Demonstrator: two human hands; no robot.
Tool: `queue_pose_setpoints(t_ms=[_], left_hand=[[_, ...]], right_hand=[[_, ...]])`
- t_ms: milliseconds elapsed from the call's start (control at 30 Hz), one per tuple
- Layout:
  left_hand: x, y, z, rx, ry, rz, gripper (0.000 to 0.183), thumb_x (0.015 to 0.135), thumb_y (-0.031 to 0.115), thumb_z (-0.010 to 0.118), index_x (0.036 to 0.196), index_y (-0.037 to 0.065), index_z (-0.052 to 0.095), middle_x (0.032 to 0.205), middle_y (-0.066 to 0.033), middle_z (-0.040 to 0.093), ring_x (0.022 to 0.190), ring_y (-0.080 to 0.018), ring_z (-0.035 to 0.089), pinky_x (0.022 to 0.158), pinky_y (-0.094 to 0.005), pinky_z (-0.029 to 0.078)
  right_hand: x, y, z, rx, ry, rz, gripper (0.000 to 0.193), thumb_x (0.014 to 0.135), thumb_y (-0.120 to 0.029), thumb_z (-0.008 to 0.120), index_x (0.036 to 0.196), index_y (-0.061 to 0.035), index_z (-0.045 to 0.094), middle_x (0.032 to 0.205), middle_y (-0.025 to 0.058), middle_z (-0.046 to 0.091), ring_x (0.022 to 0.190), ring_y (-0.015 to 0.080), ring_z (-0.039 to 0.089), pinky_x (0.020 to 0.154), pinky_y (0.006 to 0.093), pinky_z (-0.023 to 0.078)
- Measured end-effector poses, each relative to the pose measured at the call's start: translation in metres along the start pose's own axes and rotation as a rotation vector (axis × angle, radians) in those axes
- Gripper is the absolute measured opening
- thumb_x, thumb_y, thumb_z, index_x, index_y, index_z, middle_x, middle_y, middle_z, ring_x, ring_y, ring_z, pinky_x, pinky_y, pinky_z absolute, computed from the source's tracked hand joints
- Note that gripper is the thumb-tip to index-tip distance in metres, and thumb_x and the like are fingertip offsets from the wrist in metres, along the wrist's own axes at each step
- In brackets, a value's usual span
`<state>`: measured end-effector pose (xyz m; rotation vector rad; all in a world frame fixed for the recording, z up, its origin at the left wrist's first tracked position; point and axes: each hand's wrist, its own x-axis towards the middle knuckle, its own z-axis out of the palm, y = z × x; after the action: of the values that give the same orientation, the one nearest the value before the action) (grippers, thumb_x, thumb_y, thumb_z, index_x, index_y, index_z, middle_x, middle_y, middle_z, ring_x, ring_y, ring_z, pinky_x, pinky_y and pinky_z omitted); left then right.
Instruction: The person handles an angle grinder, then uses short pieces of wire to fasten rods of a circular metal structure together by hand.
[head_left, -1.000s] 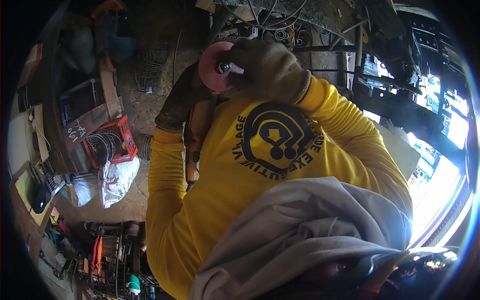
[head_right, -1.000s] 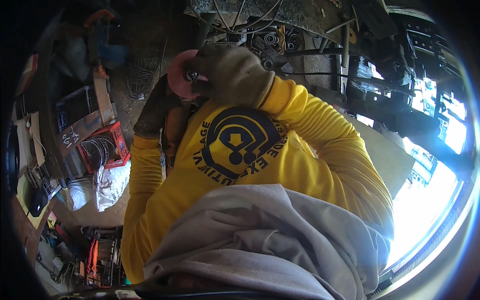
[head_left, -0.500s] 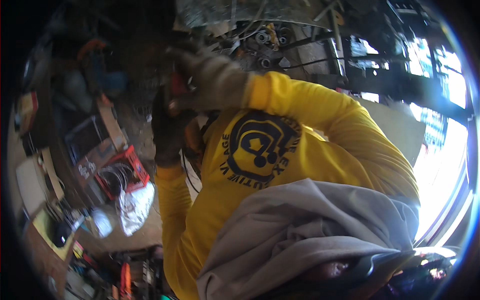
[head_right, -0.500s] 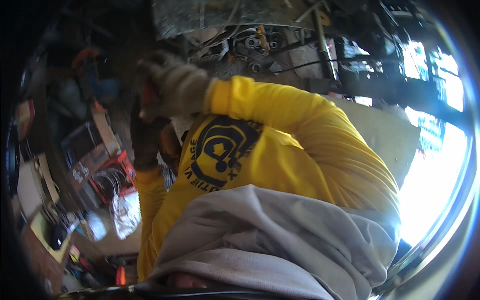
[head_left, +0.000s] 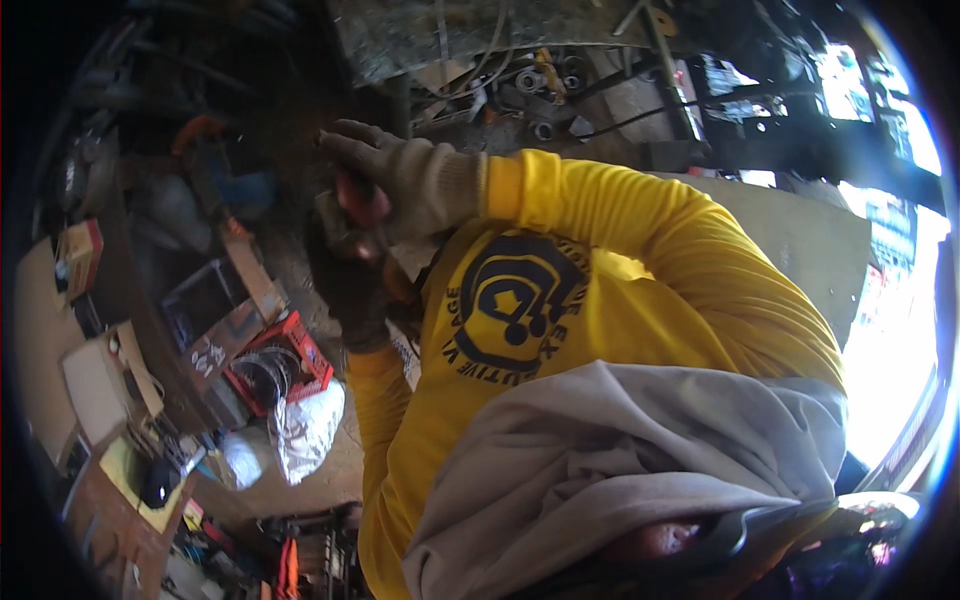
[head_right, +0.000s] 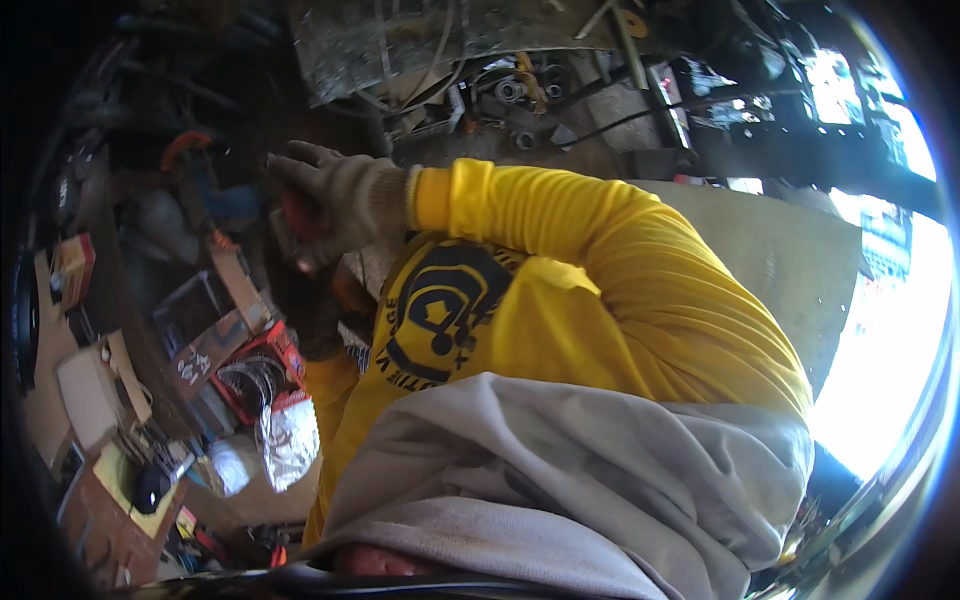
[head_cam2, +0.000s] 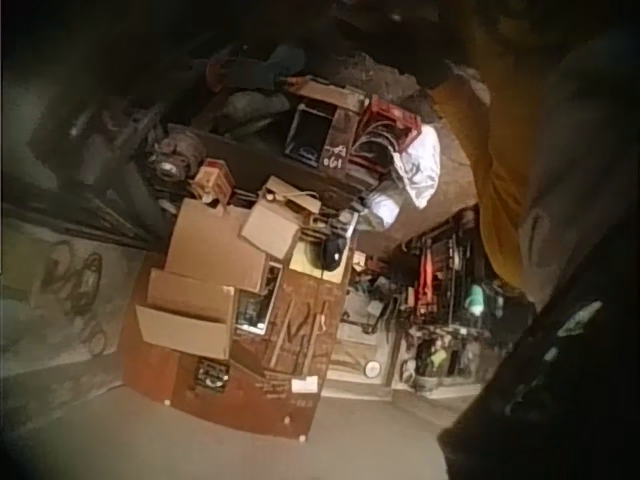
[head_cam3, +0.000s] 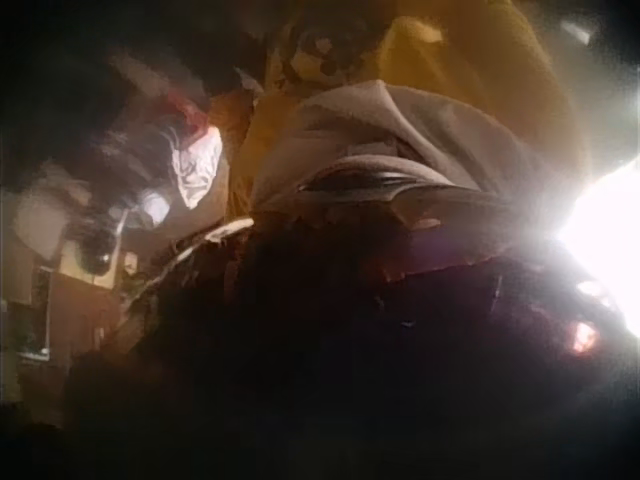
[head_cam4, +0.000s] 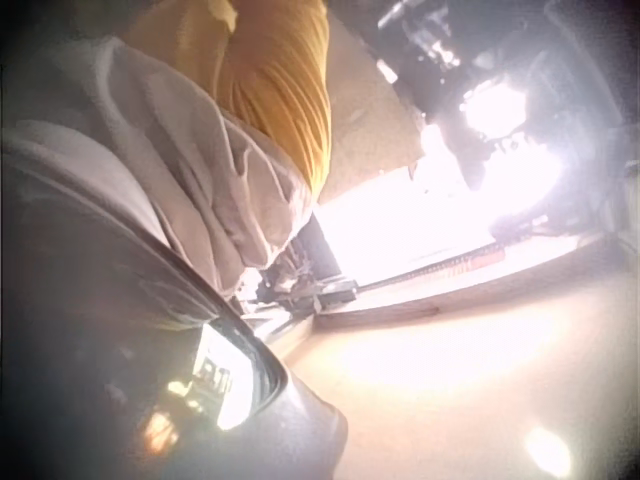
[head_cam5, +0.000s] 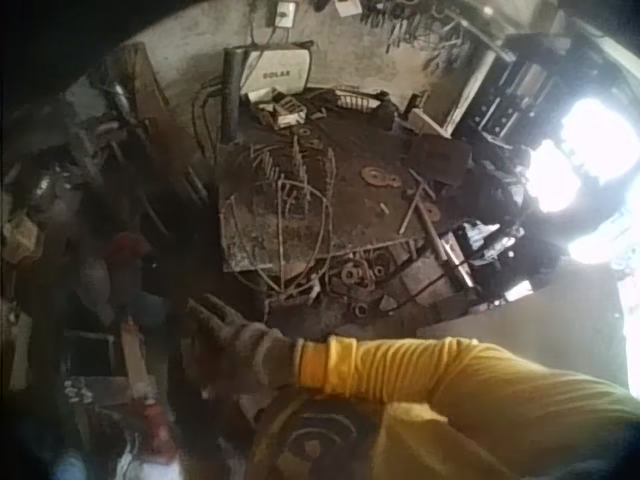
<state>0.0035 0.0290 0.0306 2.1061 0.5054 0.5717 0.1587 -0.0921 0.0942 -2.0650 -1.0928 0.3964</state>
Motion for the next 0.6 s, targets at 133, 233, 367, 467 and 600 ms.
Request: queue_pose_setpoints(t_ms=[133,233,367,467,600], left_hand=[[-0.003,-0.007,0.003,-0.060,0.016,-0.051,0.090,0.070,0.030,0.095,0.142,-0.002,0.050,0.136,-0.0197,0.060,0.125,-0.0320,0.061,0.104,-0.0416,0.051],[0.001,0.003,0.007,-0.007,-0.016,-0.097,0.094,0.068,0.033,0.096,0.142,-0.002,0.049,0.135,-0.0199,0.060,0.124,-0.0317,0.062,0.103,-0.0410,0.052],[-0.005,0.000,0.009,-0.112,0.029,-0.122,0.097,0.068,0.035,0.097,0.143,-0.002,0.048,0.134,-0.0191,0.060,0.121,-0.0312,0.063,0.101,-0.0401,0.053],[-0.007,-0.002,0.010,-0.229,0.040,-0.112,0.092,0.070,0.031,0.096,0.143,-0.001,0.048,0.132,-0.0173,0.061,0.114,-0.0301,0.065,0.098,-0.0395,0.054],[-0.014,0.008,0.017,-0.884,0.069,-0.207,0.080,0.078,0.022,0.091,0.141,-0.002,0.049,0.126,-0.0152,0.062,0.106,-0.0270,0.066,0.093,-0.0376,0.055]], right_hand=[[0.001,0.003,0.003,0.083,-0.062,-0.044,0.104,0.074,-0.043,0.086,0.157,-0.0067,0.034,0.138,0.0230,0.055,0.123,0.0387,0.061,0.098,0.0433,0.056],[-0.002,0.003,0.003,0.097,-0.072,0.023,0.104,0.073,-0.041,0.086,0.156,-0.0070,0.035,0.134,0.0223,0.056,0.118,0.0372,0.063,0.094,0.0416,0.058],[-0.002,-0.002,0.005,0.101,-0.088,0.075,0.104,0.072,-0.042,0.086,0.156,-0.0066,0.035,0.134,0.0241,0.055,0.119,0.0384,0.063,0.094,0.0418,0.058],[-0.001,-0.007,0.003,0.079,-0.111,0.109,0.107,0.070,-0.041,0.088,0.156,-0.0064,0.034,0.140,0.0252,0.052,0.125,0.0392,0.059,0.100,0.0430,0.055],[-0.003,0.005,0.014,0.002,0.012,-0.092,0.113,0.067,-0.041,0.091,0.157,-0.0067,0.032,0.146,0.0247,0.046,0.132,0.0394,0.052,0.109,0.0448,0.049]])
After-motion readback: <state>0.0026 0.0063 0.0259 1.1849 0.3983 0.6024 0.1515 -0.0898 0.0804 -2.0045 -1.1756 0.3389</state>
